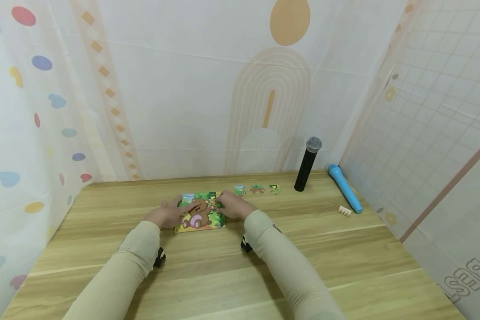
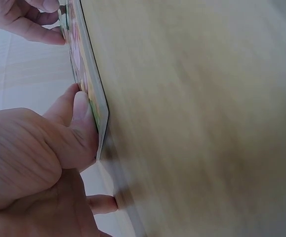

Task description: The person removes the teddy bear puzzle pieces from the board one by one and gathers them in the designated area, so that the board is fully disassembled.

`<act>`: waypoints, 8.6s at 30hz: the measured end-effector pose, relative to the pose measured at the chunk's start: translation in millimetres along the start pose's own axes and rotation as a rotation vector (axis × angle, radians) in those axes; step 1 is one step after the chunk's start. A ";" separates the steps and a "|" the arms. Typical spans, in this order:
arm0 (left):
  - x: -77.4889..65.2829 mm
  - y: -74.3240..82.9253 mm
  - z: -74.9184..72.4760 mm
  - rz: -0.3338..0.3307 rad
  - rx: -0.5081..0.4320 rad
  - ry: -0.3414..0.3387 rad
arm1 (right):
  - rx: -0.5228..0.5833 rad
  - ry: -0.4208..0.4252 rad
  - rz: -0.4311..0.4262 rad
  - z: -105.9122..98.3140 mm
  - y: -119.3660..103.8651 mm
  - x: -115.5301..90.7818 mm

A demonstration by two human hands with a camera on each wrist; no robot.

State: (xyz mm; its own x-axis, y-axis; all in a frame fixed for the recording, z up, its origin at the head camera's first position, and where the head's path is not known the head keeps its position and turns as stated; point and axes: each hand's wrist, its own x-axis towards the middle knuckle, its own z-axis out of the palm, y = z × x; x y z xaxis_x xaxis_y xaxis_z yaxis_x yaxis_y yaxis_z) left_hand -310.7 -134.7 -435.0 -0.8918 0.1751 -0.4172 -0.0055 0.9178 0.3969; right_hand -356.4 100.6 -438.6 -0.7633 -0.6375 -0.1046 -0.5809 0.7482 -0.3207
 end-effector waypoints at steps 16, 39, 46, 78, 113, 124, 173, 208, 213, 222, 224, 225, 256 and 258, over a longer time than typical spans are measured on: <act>4.0 -2.3 -1.2 0.020 0.022 -0.030 | 0.053 0.026 0.007 3.4 5.0 1.9; 0.6 -6.2 -1.2 -0.008 -0.003 0.015 | 0.168 0.067 0.062 -3.9 29.1 -16.2; -0.2 -5.8 -0.4 -0.013 -0.009 0.013 | 0.180 0.093 0.097 -7.0 41.2 -28.7; 0.1 -9.1 -0.1 0.024 -0.006 0.027 | 0.142 0.147 0.206 -25.8 118.6 -78.9; 2.5 -8.8 0.2 0.012 -0.031 0.010 | 0.038 0.135 0.250 -33.1 144.2 -109.0; 1.6 -8.0 -0.6 0.017 -0.020 0.013 | 0.020 0.150 0.249 -30.8 147.9 -106.1; 6.6 -11.5 0.7 0.012 -0.008 0.019 | 0.124 0.136 0.069 -29.9 45.6 -30.6; 22.6 -19.8 5.6 0.011 -0.020 0.040 | 0.106 -0.008 -0.021 10.4 -28.7 24.3; 9.6 -12.4 0.8 0.020 -0.018 0.049 | 0.120 -0.005 -0.006 10.1 -28.7 24.0; 15.1 -15.8 3.6 0.008 -0.003 0.060 | 0.112 0.050 -0.044 12.4 -25.8 26.8; 21.0 -21.1 7.5 0.003 0.000 0.066 | 0.109 0.056 -0.050 13.3 -26.8 27.1; 23.3 -23.1 9.0 0.003 -0.004 0.069 | 0.109 0.055 -0.052 13.4 -27.5 27.0; 10.6 -14.4 3.7 0.009 -0.020 0.055 | 0.245 0.083 0.036 14.2 -20.2 20.5; 12.0 -14.9 5.4 0.008 -0.023 0.053 | 0.259 0.086 0.046 13.0 -17.6 18.8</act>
State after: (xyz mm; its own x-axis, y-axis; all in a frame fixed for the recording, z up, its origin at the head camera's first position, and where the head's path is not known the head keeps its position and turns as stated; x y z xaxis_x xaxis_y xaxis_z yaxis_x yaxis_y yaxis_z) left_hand -318.9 -144.3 -450.3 -0.9144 0.1625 -0.3709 -0.0086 0.9080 0.4188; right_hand -356.8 73.1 -447.2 -0.8147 -0.5779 -0.0480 -0.4621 0.6970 -0.5484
